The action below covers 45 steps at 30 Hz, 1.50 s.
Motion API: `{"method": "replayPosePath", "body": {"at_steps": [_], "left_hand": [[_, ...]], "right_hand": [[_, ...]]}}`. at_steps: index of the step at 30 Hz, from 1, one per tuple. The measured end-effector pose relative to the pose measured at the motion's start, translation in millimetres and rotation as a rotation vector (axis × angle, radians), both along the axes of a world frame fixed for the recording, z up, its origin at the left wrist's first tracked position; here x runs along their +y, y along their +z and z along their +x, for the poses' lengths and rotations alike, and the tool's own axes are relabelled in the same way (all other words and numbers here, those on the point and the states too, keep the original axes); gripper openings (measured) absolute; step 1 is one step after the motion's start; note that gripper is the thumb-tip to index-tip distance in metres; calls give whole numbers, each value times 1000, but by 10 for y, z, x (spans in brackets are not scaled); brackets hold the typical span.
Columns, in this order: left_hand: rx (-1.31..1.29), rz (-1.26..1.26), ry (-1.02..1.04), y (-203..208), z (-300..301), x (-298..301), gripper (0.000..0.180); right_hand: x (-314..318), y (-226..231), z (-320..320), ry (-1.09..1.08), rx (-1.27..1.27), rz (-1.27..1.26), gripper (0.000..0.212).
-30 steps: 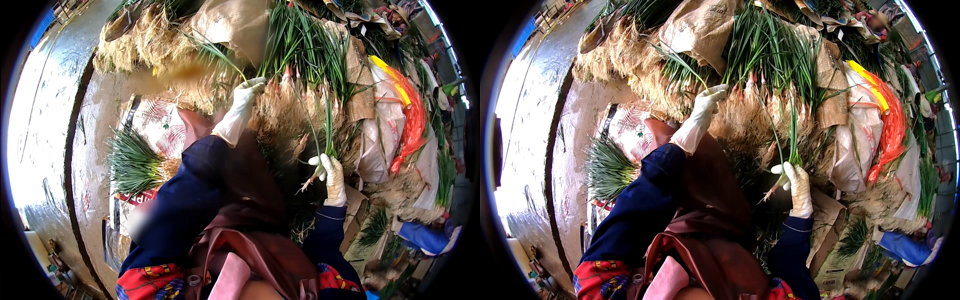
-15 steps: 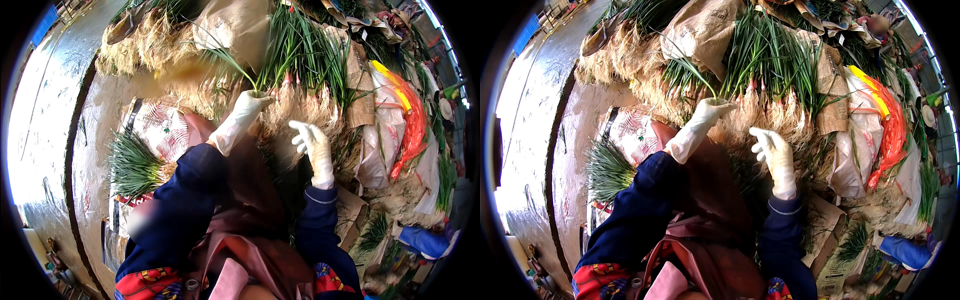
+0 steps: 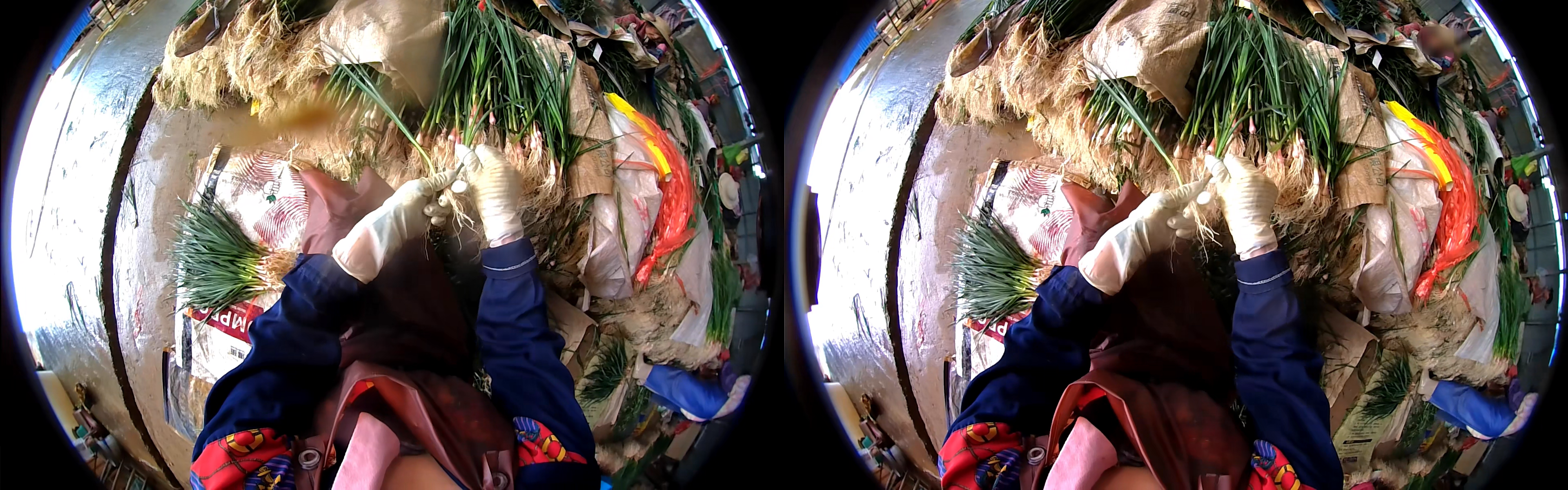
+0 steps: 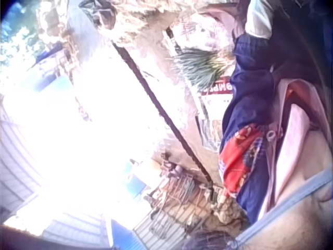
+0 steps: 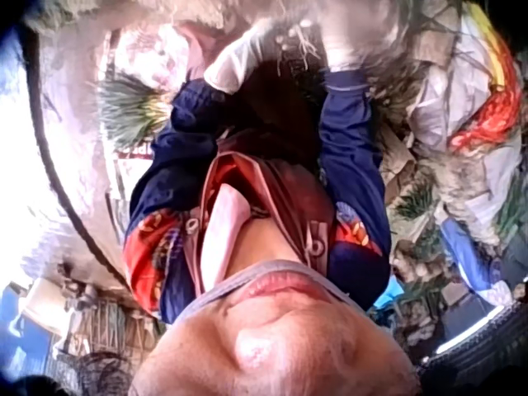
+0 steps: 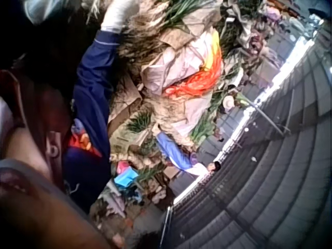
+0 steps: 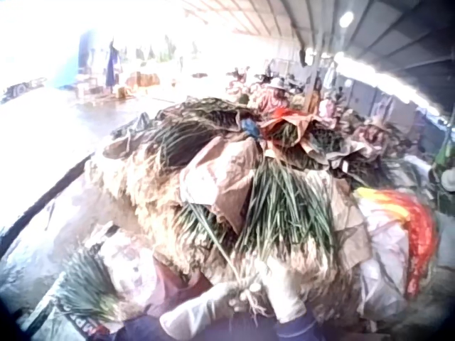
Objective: The person picks up bunches of green vegetables from a large pile, removes yellowed or damaged outer leaves by hand, and places the cleaned bunches aside onto a white sack.
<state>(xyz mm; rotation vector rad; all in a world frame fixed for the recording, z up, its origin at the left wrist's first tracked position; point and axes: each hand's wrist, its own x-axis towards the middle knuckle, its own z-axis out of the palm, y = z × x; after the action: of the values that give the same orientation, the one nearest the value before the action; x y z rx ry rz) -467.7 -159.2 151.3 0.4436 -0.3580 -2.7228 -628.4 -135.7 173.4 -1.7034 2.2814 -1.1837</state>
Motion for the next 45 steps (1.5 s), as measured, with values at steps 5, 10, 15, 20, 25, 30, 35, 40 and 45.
{"method": "replayPosePath", "body": {"at_steps": [5,10,15,20,25,30,35,40,45], "left_hand": [[154,-232,140,328,230,-6,21],[-241,-445,579,203,168,-721,28],[-1143,-866,374,-318,-257,-958,28],[-1243,-975,275,-355,-180,-977,31],[-974,-677,216,103,-82,-729,20],[-669,-307,165,127,103,-364,10],[-432,-198,91,70,344,-160,14],[-674,-314,203,168,254,47,17],[-408,-365,5,50,340,-50,27]], "right_hand": [[444,201,-804,-231,-182,337,29],[652,28,-484,80,-819,403,27],[569,126,-107,244,-607,429,27],[497,182,8,371,-675,350,28],[400,192,-88,357,-787,229,28],[12,-72,97,233,-999,286,32],[-133,25,448,387,-1359,399,37],[-175,-157,238,237,-927,312,32],[101,-39,300,152,-50,197,33]]}}
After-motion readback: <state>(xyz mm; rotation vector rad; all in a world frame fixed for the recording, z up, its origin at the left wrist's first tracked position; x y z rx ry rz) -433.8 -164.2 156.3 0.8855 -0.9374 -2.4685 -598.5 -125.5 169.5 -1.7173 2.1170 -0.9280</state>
